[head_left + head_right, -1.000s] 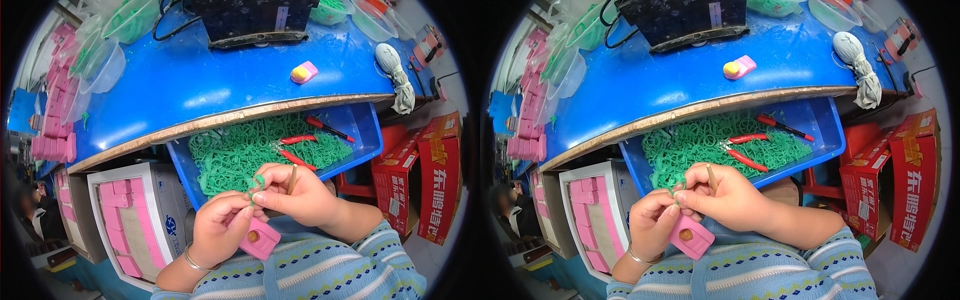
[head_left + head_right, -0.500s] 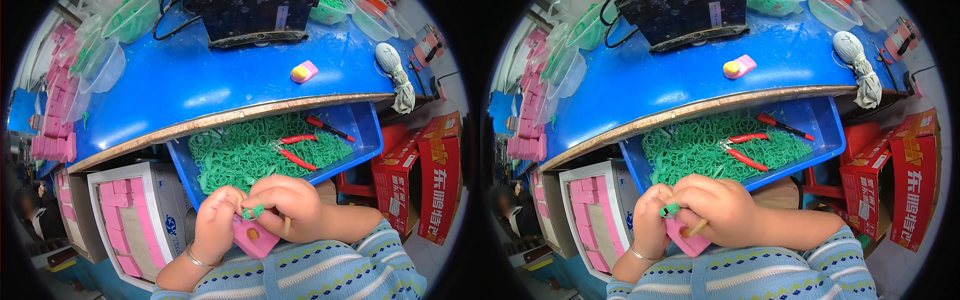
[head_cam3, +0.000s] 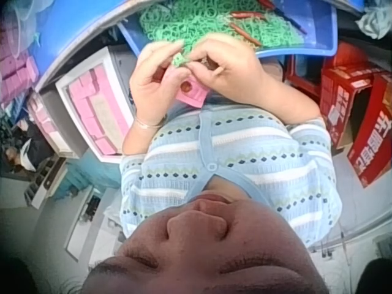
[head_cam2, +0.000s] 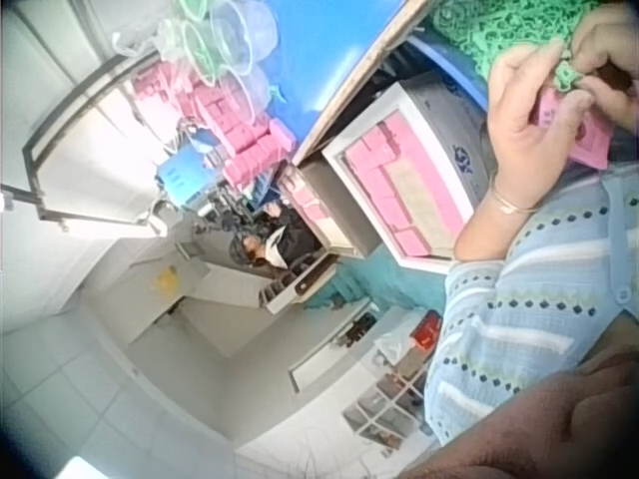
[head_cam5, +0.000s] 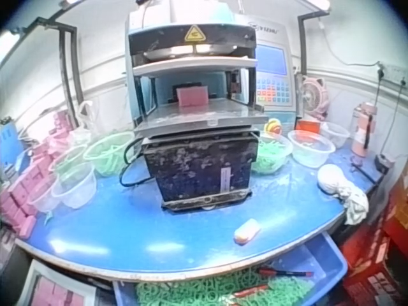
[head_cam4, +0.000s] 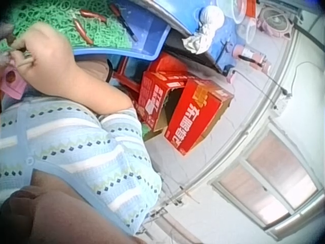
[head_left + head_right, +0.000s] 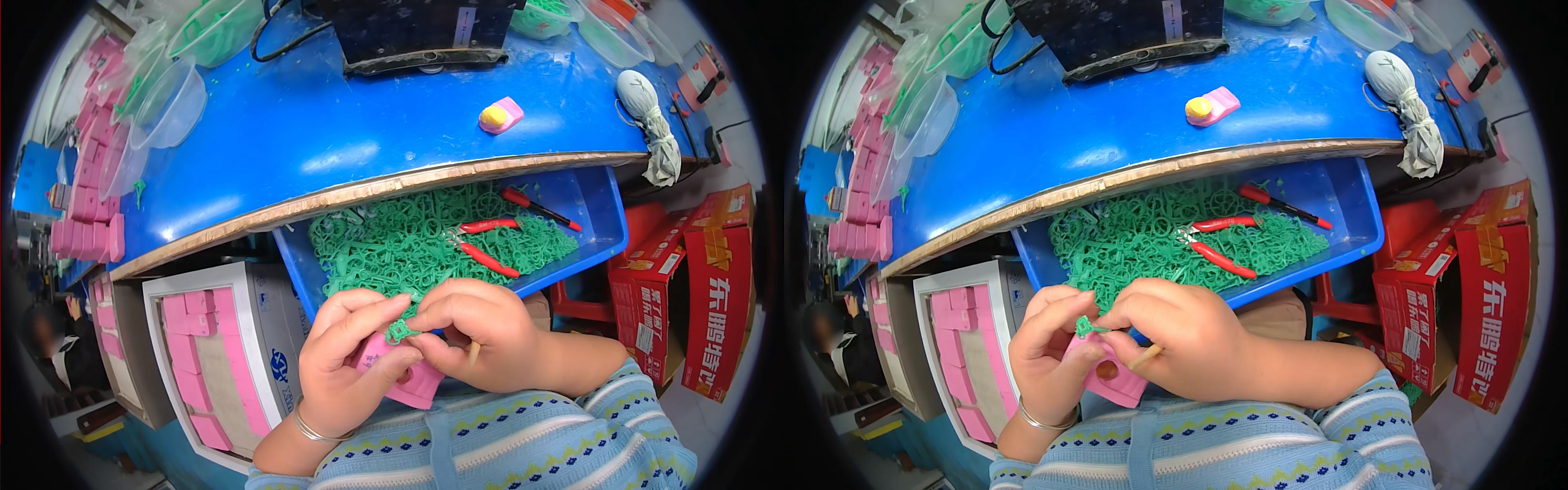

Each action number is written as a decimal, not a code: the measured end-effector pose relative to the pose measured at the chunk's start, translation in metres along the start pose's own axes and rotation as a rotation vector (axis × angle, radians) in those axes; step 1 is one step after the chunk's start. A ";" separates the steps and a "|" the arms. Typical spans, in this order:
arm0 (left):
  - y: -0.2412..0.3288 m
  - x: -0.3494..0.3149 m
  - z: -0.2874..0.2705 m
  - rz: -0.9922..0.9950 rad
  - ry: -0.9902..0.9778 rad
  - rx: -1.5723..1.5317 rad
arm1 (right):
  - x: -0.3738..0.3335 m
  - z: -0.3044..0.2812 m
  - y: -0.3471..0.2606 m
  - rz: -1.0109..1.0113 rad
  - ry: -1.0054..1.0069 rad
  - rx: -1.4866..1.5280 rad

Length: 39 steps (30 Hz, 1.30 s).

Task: Using a tool to insert small green components into a pink molded part.

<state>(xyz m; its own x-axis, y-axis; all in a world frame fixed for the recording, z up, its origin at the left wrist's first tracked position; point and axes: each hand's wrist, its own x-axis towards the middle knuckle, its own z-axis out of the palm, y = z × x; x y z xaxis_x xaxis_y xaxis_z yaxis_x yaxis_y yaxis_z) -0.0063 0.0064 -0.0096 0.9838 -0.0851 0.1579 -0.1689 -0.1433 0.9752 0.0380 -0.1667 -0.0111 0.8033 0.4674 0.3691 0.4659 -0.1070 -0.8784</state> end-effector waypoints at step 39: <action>-0.007 -0.006 0.004 -0.278 0.006 -0.547 | -0.005 -0.007 0.004 0.610 -0.193 0.969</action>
<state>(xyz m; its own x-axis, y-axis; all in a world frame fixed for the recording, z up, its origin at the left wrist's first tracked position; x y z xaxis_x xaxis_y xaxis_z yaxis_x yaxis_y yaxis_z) -0.0113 0.0037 -0.0184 0.9871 -0.1117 -0.1147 0.1483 0.3679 0.9180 0.0383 -0.1752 -0.0141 0.6878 0.7046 -0.1742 -0.5252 0.3175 -0.7895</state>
